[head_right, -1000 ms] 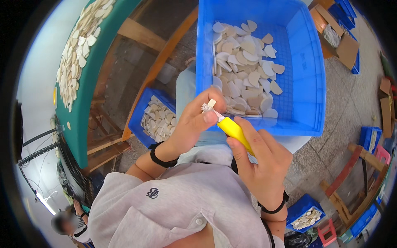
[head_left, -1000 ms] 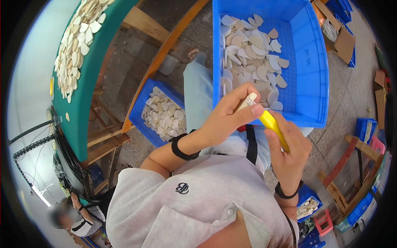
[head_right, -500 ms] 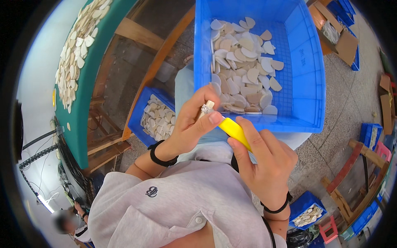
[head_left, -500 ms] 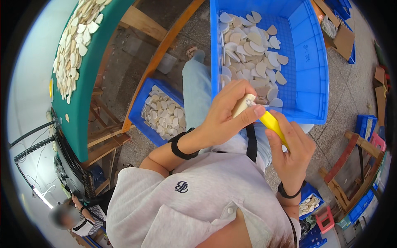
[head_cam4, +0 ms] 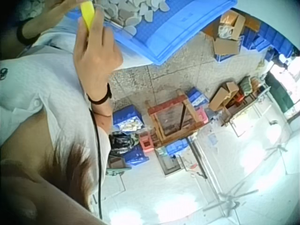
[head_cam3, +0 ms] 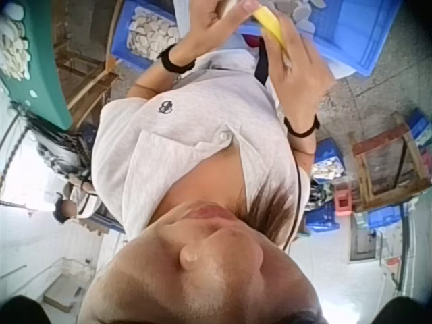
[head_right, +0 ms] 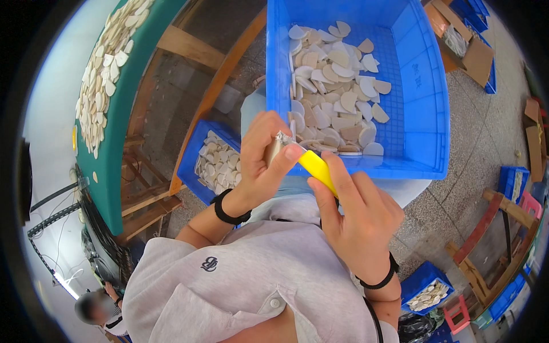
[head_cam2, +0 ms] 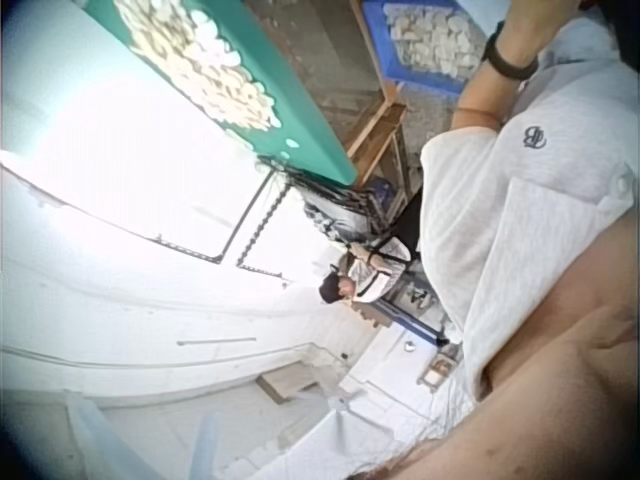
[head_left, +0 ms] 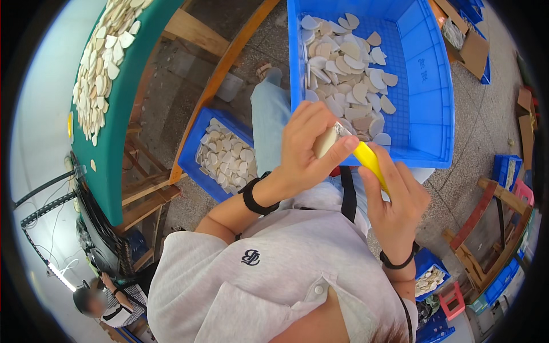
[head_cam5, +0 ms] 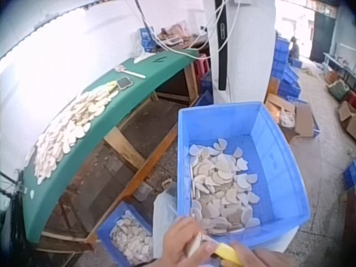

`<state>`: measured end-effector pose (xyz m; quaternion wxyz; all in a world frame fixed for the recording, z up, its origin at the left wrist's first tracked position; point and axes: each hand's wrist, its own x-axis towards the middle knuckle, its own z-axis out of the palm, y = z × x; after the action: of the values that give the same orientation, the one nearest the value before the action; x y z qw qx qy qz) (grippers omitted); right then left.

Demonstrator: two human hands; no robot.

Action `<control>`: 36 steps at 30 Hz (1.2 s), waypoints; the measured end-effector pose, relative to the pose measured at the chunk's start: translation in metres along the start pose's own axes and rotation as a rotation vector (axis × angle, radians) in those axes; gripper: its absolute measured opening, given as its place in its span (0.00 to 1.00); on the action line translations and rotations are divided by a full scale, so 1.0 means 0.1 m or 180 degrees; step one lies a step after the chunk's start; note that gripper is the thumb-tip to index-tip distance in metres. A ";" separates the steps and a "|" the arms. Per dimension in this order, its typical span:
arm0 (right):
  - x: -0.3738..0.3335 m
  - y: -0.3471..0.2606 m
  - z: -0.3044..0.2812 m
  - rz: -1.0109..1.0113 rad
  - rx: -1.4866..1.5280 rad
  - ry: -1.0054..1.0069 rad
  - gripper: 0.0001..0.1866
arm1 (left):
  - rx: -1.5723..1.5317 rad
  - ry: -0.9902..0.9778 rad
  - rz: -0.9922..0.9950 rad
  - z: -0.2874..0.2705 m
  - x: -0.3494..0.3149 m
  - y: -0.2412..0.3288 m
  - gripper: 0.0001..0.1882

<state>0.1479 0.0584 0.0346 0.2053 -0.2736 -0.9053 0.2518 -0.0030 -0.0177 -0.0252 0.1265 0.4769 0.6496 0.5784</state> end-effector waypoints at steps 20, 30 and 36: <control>-0.03 0.13 0.02 0.0847 0.1306 0.0212 0.13 | -0.4406 -0.0897 -0.2860 0.00 0.12 0.10 0.21; 0.02 0.21 0.04 0.0899 0.1322 0.0241 0.13 | -0.4939 -0.1010 -0.3202 -0.02 0.22 0.07 0.24; 0.09 0.11 0.05 0.1046 0.1038 0.0058 0.12 | -0.5289 -0.0161 -0.3300 -0.31 0.17 -0.05 0.18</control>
<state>0.1429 0.0701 0.0262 0.2112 -0.3829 -0.7940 0.4224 -0.0357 -0.0238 -0.0137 0.6744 -0.0962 0.1616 0.7140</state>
